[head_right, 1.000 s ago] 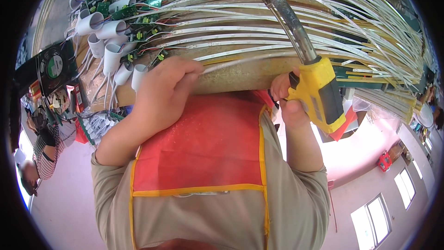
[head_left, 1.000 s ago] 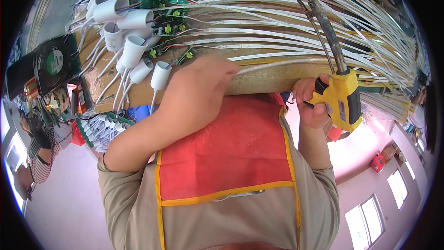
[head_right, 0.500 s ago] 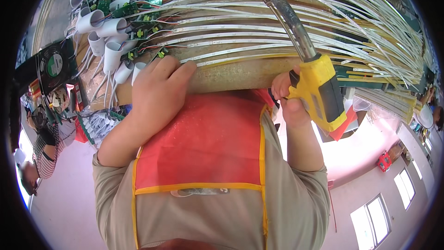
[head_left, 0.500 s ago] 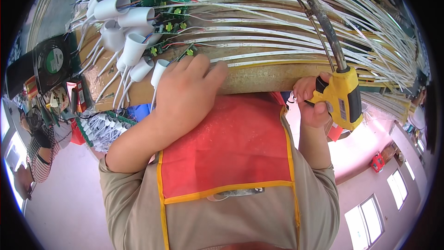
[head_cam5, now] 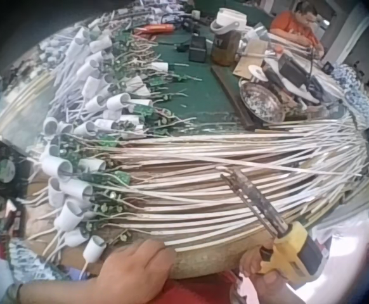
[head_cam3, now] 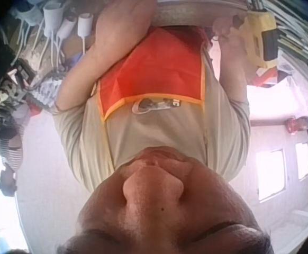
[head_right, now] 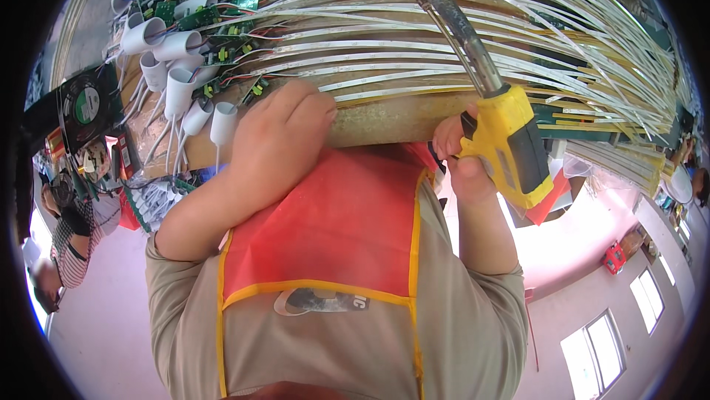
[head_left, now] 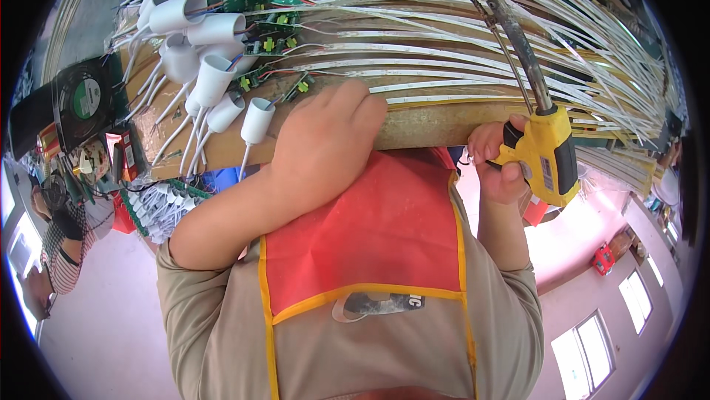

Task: The recorder is using a hot glue gun to assemble or secure components within LED strip housing/casings on a factory assembly line.

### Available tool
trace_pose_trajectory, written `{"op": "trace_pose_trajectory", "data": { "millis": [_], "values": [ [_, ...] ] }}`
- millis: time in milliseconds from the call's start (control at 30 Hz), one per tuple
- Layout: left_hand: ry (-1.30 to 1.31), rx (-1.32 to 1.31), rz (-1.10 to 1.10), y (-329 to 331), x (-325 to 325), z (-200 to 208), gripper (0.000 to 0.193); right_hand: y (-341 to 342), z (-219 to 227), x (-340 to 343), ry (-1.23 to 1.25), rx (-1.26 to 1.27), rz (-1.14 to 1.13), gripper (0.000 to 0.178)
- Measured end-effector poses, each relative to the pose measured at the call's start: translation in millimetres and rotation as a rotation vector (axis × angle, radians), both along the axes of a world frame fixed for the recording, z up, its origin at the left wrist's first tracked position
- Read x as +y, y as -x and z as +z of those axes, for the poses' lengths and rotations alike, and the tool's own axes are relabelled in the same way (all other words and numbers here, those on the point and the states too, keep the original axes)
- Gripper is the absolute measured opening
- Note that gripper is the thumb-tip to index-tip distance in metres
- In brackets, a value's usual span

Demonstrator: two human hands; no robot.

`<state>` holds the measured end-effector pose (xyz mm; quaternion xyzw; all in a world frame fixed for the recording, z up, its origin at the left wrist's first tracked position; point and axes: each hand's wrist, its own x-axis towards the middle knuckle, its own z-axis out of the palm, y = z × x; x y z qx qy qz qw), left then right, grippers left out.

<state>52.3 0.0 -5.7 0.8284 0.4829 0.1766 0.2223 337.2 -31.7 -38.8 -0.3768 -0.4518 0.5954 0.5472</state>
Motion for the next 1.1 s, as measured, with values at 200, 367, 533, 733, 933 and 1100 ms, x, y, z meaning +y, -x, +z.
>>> {"op": "trace_pose_trajectory", "data": {
  "millis": [200,367,533,733,933,1100],
  "values": [
    [0.476,-0.371,0.229,11,-2,27,0.011,-1,0,-1,-0.003,0.007,0.001,0.073],
    [0.427,-0.286,0.218,20,-7,20,0.013,-1,-1,0,-0.025,0.017,0.014,0.072],
    [0.206,-0.036,0.162,17,-11,16,0.010,0,2,0,0.003,0.003,0.021,0.073],
    [0.113,0.019,0.130,20,-8,12,0.009,-2,-2,-1,0.017,0.013,0.000,0.074],
    [0.155,0.070,0.124,22,-4,15,0.009,-2,0,0,0.019,-0.002,0.001,0.075],
    [0.049,0.081,0.174,20,-6,15,0.019,1,3,1,0.032,-0.005,0.000,0.075]
  ]
}}
